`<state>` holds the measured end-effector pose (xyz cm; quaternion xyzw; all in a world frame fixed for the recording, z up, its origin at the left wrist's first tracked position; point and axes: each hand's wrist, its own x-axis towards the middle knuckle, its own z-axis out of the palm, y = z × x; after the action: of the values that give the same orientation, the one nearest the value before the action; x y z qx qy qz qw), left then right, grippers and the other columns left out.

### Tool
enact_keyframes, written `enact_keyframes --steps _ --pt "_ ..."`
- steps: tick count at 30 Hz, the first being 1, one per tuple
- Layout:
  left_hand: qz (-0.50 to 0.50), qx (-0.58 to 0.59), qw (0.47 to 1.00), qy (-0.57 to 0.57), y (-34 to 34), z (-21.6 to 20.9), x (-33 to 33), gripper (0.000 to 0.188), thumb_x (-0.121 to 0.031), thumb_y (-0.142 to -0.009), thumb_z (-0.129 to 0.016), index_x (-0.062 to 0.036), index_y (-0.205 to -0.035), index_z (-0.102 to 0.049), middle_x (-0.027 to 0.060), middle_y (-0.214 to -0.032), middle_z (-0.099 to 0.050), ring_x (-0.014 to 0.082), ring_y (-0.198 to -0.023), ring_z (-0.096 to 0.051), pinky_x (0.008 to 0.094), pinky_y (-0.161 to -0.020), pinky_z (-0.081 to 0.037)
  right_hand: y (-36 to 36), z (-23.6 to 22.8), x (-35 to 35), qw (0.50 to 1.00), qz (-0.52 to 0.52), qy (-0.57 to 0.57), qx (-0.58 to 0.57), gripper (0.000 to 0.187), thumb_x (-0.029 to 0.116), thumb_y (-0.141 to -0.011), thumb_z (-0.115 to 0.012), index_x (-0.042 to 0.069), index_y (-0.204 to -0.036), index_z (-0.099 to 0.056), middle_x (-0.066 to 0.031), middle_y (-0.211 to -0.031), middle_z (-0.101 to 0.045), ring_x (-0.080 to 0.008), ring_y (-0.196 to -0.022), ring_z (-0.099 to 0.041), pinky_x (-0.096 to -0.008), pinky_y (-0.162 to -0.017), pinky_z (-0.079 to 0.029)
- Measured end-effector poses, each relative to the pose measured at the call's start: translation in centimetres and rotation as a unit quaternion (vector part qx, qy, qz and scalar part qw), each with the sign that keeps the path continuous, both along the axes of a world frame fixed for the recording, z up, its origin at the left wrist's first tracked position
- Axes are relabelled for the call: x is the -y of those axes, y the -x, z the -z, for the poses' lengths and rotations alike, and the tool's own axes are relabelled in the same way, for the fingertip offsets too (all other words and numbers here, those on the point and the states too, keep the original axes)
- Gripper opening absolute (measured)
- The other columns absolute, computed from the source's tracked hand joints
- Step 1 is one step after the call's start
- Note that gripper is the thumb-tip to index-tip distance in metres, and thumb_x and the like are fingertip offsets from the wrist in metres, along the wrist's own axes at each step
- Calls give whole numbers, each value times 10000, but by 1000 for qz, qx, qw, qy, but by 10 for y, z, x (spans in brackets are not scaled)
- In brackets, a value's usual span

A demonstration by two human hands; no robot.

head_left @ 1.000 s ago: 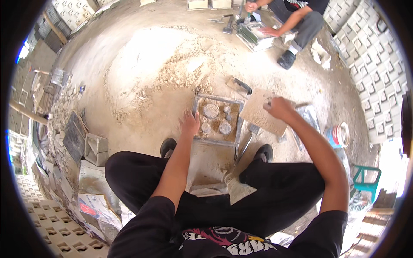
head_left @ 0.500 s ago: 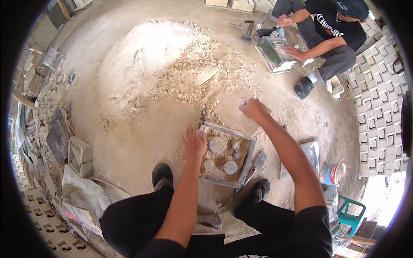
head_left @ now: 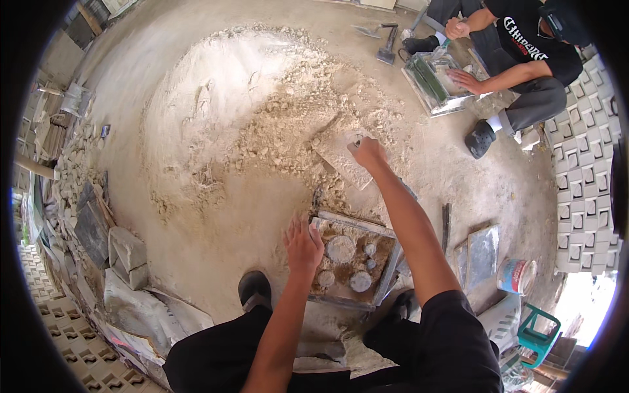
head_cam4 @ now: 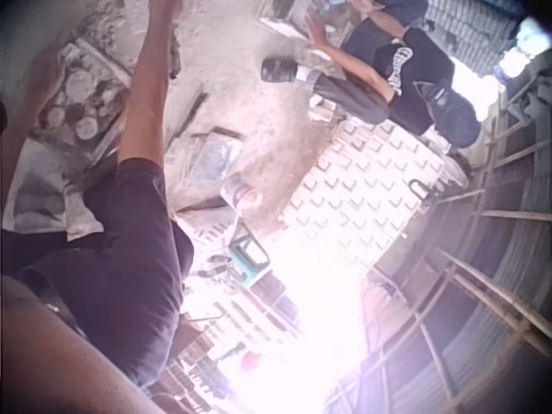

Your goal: The person fills a metal mold with a dry sand-cement mixture, compacts it with a tamping tool into circular patterns, and scrapes off the excess. They then place a board over the mold, invert it, and lift the mold to release the finished blocks.

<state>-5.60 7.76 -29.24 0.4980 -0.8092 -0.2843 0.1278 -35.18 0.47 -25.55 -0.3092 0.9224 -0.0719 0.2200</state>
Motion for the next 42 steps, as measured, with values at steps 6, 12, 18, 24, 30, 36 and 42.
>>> enact_keyframes --steps 6,12,18,24,30,36,42 --pt "-6 17 1000 -6 4 0 -3 444 -316 -984 -360 -26 -1276 -526 214 -1403 -449 365 -1292 -426 533 -1103 -253 1 -45 -57 998 -49 35 -36 477 491 -794 -612 87 -1031 -701 -173 -994 -689 -339 -958 -655 -438 -840 -515" --pt "16 17 999 -38 4 -2 -1 490 -351 -995 -330 -8 -1292 -517 223 -1378 -473 366 -1306 -415 533 -1108 -248 -7 -107 -144 982 -177 51 -41 402 449 -769 -602 67 -872 -674 -195 -857 -660 -368 -796 -629 -445 -735 -490" --pt "16 -55 997 -52 -17 27 3 532 -377 -1003 -308 12 -1316 -491 234 -1385 -465 372 -1318 -398 531 -1107 -235 -44 -134 -215 951 -303 37 -58 349 417 -768 -601 69 -772 -627 -167 -753 -639 -357 -724 -618 -445 -697 -487" --pt "64 -84 992 75 -53 14 -15 554 -390 -1007 -298 51 -1254 -527 280 -1227 -562 441 -1179 -491 481 -1013 -364 -72 -110 -258 897 -424 68 -106 252 360 -739 -640 109 -715 -628 -127 -639 -608 -342 -620 -602 -433 -650 -490" --pt "2 -177 982 -67 -66 -22 -28 611 -448 -1009 -247 50 -1175 -559 280 -1087 -622 447 -1042 -566 476 -908 -437 -106 -89 -245 808 -555 56 -188 178 309 -716 -621 148 -641 -618 -84 -608 -599 -265 -660 -603 -407 -747 -432" --pt "18 -159 974 -159 -78 -48 -46 689 -513 -998 -220 30 -1134 -622 313 -1070 -617 475 -1059 -556 509 -907 -428 -136 -96 -230 718 -629 46 -296 137 265 -728 -621 199 -608 -621 -7 -580 -602 -196 -624 -598 -359 -842 -369" --pt "87 -97 983 -125 -94 -50 -72 638 -451 -1008 -240 58 -1108 -610 306 -969 -642 487 -986 -584 520 -863 -448 -190 -117 -228 695 -635 -62 -332 190 160 -772 -606 211 -602 -674 33 -611 -650 -149 -582 -600 -356 -893 -349"
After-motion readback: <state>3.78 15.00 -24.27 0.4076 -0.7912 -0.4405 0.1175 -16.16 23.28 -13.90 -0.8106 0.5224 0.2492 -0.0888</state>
